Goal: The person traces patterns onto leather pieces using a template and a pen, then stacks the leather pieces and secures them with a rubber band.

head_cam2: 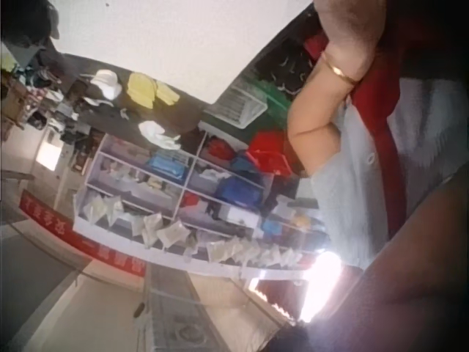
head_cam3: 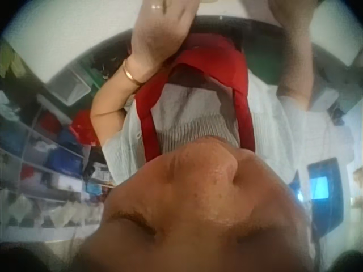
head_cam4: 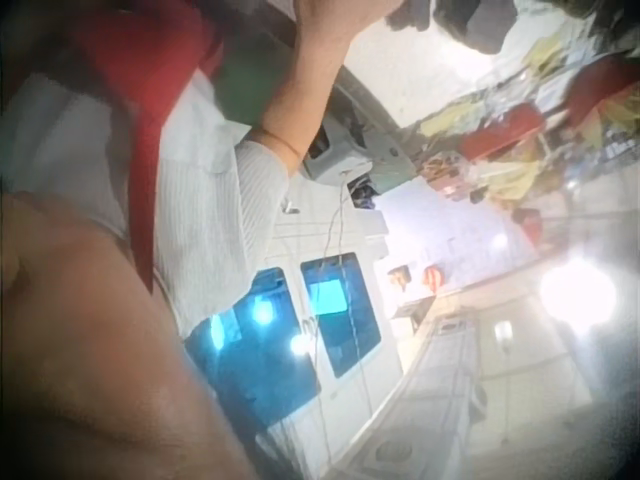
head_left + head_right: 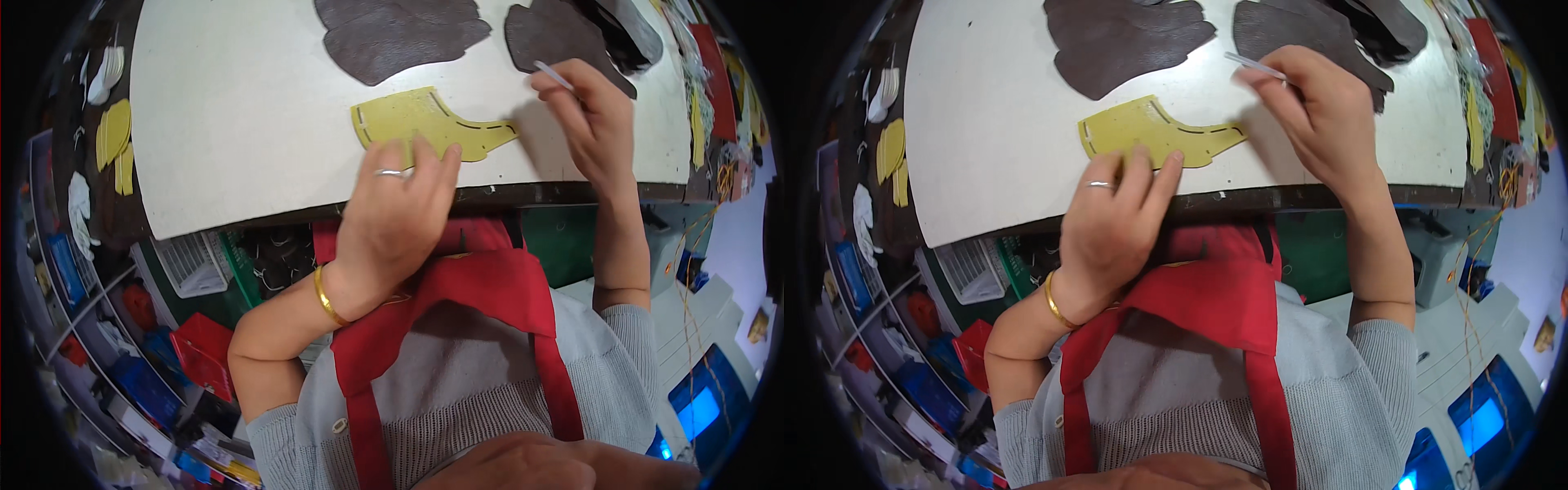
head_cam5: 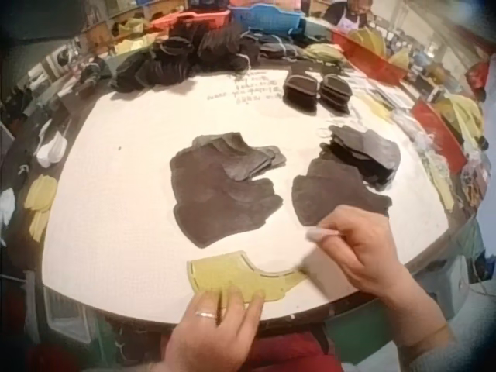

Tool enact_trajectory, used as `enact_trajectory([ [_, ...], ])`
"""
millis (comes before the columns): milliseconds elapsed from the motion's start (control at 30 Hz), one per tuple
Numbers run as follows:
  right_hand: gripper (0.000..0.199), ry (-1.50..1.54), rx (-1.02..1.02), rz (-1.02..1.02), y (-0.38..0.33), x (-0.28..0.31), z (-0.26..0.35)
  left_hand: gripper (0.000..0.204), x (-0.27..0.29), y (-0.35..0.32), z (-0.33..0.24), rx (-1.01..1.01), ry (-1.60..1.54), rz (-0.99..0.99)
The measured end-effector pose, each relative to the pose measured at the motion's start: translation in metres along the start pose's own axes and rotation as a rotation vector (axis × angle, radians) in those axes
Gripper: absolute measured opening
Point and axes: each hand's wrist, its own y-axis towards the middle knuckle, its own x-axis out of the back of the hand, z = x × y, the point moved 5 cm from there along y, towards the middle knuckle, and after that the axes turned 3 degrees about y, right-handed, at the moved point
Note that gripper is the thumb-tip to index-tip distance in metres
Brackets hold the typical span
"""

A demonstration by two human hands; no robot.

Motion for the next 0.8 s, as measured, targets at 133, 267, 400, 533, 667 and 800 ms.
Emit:
enact_trajectory([
  [133, 0.029, -0.045, 0.219, 0.084, 0.022, -0.018, 0.04, 0.035, -0.009, 0.001, -0.016, -0.057, 0.087, -0.103],
  [267, 0.023, 0.157, 0.132, 0.399, 0.033, -0.076, 0.069, 0.035, -0.009, -0.003, -0.02, -0.014, 0.072, -0.149],
  [400, 0.015, 0.044, 0.369, 0.627, 0.036, -0.109, 0.083, 0.035, -0.009, -0.008, -0.024, 0.01, 0.037, -0.099],
  [533, 0.016, -0.112, 0.524, 0.324, 0.053, -0.11, 0.075, 0.031, -0.007, 0.004, -0.02, 0.023, 0.091, -0.091],
  [667, 0.01, 0.119, 0.098, 0.347, 0.051, -0.078, 0.054, 0.028, -0.009, 0.006, -0.018, 0.045, 0.093, -0.108],
  [800, 0.027, 0.287, -0.041, 0.263, 0.034, -0.051, 0.018, 0.025, -0.011, 0.008, -0.021, 0.042, 0.143, -0.122],
])
